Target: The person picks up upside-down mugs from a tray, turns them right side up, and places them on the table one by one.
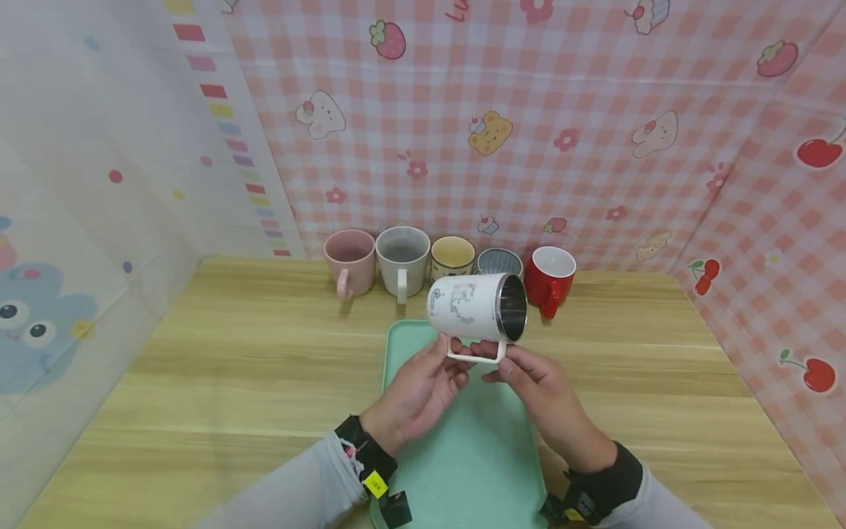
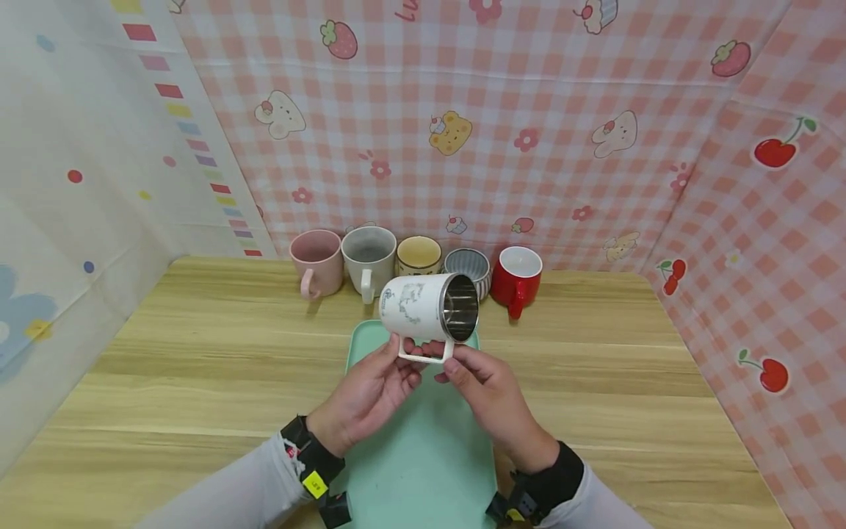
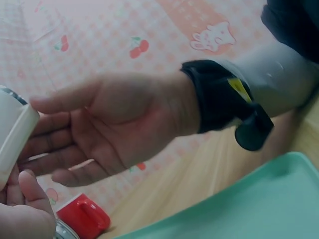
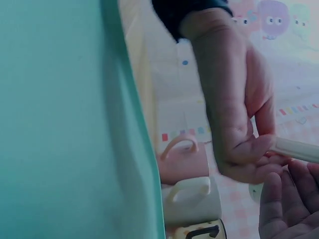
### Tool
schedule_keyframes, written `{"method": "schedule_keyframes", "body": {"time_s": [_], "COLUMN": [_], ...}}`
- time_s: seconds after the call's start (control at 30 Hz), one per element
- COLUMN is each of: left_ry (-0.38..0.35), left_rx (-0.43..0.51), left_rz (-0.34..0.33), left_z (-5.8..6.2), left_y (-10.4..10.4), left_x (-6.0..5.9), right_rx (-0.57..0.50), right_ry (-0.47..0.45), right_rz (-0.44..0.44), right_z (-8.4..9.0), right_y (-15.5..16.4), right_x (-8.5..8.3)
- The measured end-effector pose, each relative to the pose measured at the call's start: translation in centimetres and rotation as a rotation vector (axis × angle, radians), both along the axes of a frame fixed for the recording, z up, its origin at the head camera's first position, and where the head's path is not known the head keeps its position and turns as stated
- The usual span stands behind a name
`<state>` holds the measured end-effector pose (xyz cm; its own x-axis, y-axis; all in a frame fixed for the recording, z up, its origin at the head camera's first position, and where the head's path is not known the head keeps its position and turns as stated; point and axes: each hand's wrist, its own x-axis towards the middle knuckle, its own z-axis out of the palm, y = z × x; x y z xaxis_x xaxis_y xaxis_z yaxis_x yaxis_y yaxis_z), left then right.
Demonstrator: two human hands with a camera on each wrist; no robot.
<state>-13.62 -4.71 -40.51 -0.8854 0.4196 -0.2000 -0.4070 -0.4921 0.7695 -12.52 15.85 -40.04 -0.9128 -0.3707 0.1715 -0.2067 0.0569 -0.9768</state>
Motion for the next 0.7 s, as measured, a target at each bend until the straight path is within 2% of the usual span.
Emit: {"method": "schedule_keyframes", "body": {"time_s": [0.27, 0.5, 0.7], "left_ry": [0.074, 0.075, 0.044], "left_rx": [-0.110, -0.146, -0.182], "left_rz": [-0.036, -0.073, -0.107], "left_z": [-1.5, -2.2, -2.7], "left_y": [0.6, 1.0, 1.1], "left_x": [0.4, 0.4, 0.4], "right_rx": [-0.203, -0.295, -0.354], "right_ry": [-0.108, -0.177, -0.217], "right_rz": [0.025, 0.023, 0.019], "right_z": [0.7, 1.0, 1.0], "right_y": [0.1, -0.2, -0.4], "right_x": [0.4, 0.7, 0.8]}}
